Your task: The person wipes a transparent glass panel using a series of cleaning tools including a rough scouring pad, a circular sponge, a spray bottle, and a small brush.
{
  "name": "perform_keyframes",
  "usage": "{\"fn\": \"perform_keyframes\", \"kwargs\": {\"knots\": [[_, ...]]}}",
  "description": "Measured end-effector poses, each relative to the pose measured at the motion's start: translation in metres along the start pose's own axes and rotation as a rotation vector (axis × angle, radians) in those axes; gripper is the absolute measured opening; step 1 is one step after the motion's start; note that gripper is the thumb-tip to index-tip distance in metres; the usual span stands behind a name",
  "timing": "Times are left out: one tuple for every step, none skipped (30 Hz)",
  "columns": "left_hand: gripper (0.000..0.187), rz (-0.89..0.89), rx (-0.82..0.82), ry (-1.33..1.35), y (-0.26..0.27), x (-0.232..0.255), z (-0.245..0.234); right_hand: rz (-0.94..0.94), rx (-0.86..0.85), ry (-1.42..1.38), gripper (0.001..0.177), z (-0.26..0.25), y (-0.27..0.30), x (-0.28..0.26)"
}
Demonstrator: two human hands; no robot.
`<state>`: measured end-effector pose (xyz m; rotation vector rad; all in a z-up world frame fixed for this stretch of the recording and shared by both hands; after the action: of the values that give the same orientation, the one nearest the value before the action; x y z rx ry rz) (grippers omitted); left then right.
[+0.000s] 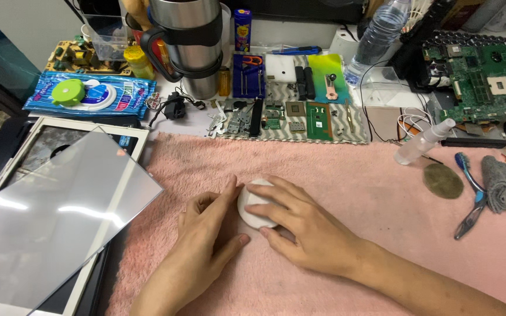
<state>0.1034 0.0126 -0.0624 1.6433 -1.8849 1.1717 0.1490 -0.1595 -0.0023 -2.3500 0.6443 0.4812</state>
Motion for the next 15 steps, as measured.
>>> {"fn": "perform_keyframes", "kwargs": {"knots": [[0.100, 0.003, -0.024, -0.008, -0.001, 0.002, 0.000, -0.033, 0.010, -0.071, 0.036, -0.004, 0.000, -0.005], [0.097, 0.004, -0.048, -0.015, -0.001, 0.004, 0.000, -0.066, 0.020, -0.144, 0.031, -0.007, -0.001, -0.011], [0.097, 0.001, -0.049, -0.019, -0.001, 0.005, -0.002, -0.067, 0.020, -0.149, 0.031, -0.008, 0.002, -0.006], [0.099, -0.004, -0.056, -0.010, -0.002, 0.007, -0.003, -0.057, 0.016, -0.132, 0.035, -0.010, 0.005, -0.001], [0.100, -0.009, -0.063, 0.000, -0.002, 0.009, -0.003, -0.048, 0.012, -0.115, 0.039, -0.011, 0.008, 0.004], [0.100, -0.011, -0.067, -0.001, -0.003, 0.011, -0.004, -0.044, 0.014, -0.118, 0.039, -0.008, 0.007, 0.003], [0.100, -0.032, -0.070, -0.003, -0.003, 0.013, -0.005, 0.018, 0.019, -0.081, 0.038, -0.006, 0.006, 0.007], [0.100, -0.050, -0.072, -0.006, -0.005, 0.014, -0.005, 0.078, 0.026, -0.043, 0.037, -0.004, 0.005, 0.011], [0.100, -0.049, -0.076, -0.008, -0.004, 0.012, -0.004, 0.081, 0.029, -0.045, 0.037, -0.001, 0.005, 0.006], [0.104, -0.021, -0.062, 0.000, -0.004, 0.013, -0.005, 0.076, 0.008, -0.090, 0.038, 0.003, 0.004, 0.000], [0.108, 0.008, -0.047, 0.008, -0.004, 0.014, -0.006, 0.072, -0.013, -0.134, 0.038, 0.007, 0.003, -0.006], [0.108, 0.007, -0.050, 0.006, -0.005, 0.015, -0.006, 0.073, -0.011, -0.137, 0.038, 0.002, 0.005, -0.005], [0.110, -0.008, -0.052, -0.005, -0.006, 0.014, -0.005, 0.067, -0.041, -0.157, 0.039, 0.001, 0.006, -0.005], [0.112, -0.026, -0.054, -0.013, -0.005, 0.014, -0.005, 0.062, -0.074, -0.178, 0.041, 0.000, 0.009, -0.006], [0.112, -0.029, -0.056, -0.014, -0.005, 0.014, -0.005, 0.064, -0.075, -0.181, 0.041, 0.001, 0.008, -0.004]]}}
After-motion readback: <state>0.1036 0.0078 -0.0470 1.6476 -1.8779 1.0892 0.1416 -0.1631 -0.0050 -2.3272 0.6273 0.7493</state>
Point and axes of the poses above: each hand's wrist, its own y-axis away from the middle knuckle, its own z-axis out of the palm, x = y × z, the point moved 8 cm from there along -y, towards the middle knuckle, and after that the axes turned 14 degrees about x, right-handed, at the moved point
